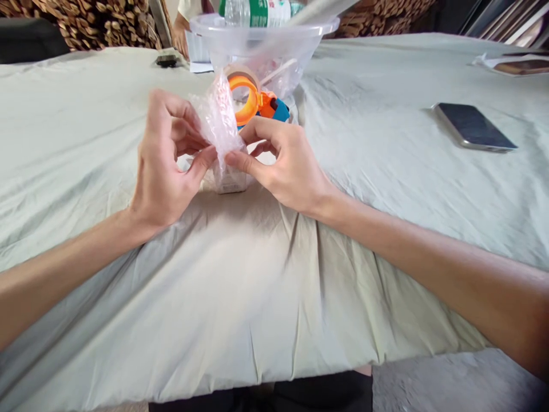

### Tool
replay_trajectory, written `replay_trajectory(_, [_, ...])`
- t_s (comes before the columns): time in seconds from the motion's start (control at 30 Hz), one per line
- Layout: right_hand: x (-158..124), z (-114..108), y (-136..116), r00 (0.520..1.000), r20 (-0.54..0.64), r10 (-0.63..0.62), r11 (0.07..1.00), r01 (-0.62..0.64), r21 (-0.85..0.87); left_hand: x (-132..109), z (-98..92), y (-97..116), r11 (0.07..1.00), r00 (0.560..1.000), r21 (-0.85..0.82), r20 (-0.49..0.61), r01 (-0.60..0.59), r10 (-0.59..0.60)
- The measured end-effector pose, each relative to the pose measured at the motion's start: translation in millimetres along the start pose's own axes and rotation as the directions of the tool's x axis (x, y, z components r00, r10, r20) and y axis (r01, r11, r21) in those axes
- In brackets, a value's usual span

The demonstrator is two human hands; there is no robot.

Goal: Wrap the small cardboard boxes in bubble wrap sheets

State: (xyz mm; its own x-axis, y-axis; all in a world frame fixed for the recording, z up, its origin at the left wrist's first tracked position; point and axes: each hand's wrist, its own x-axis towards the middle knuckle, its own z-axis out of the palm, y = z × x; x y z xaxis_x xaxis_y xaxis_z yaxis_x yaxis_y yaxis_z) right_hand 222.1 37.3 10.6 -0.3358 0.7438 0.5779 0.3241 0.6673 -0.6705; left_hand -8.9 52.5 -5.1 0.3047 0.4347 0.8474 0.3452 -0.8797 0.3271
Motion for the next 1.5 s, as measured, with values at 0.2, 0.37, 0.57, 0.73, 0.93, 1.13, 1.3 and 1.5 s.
replay_trajectory(0.2, [-2.5,0.6,-1.9,1.000,-0.024,-0.012,1.000,0.012,-0.005,0.3,1.0,2.1,0.996,0.992,0.071,-0.108,-0.057,0.065])
replay_trajectory(0.37, [-1.2,0.0,-0.8,1.000,-0.017,0.007,0.999,-0.008,-0.045,-2.8,-2.4,23.6,0.997,0.994,0.044,-0.094,0.060,-0.056])
replay_trajectory(0.57, [-1.6,-4.4,2.9,0.999,-0.025,0.027,0.999,-0.027,-0.016,-10.9,-12.4,31.5,0.995,0.998,-0.080,0.042,0.054,-0.051])
replay_trajectory(0.73, [-4.1,-3.5,0.0,1.000,-0.016,0.021,0.999,-0.021,-0.033,-14.0,-8.0,27.9,0.999,0.999,0.006,0.014,0.046,-0.046])
replay_trajectory(0.93, [-3.2,-2.4,-3.6,1.000,0.004,-0.010,0.998,0.010,-0.059,-9.2,-9.3,26.6,0.979,0.992,0.179,-0.058,-0.100,0.112])
replay_trajectory(1.13, [-2.1,-2.8,-0.8,1.000,0.007,-0.003,0.997,0.004,-0.073,-7.6,-6.5,30.5,0.756,0.910,0.534,0.065,-0.379,0.410])
replay_trajectory(1.3, [-1.8,-1.5,-1.7,0.999,-0.010,0.048,0.999,-0.048,0.006,-3.1,-11.5,20.0,0.760,0.919,0.530,0.105,-0.375,0.380])
replay_trajectory(1.5, [0.8,0.3,-2.1,0.999,-0.009,0.044,0.999,-0.043,0.027,6.8,-20.7,24.9,0.888,0.864,0.329,0.484,-0.322,0.134])
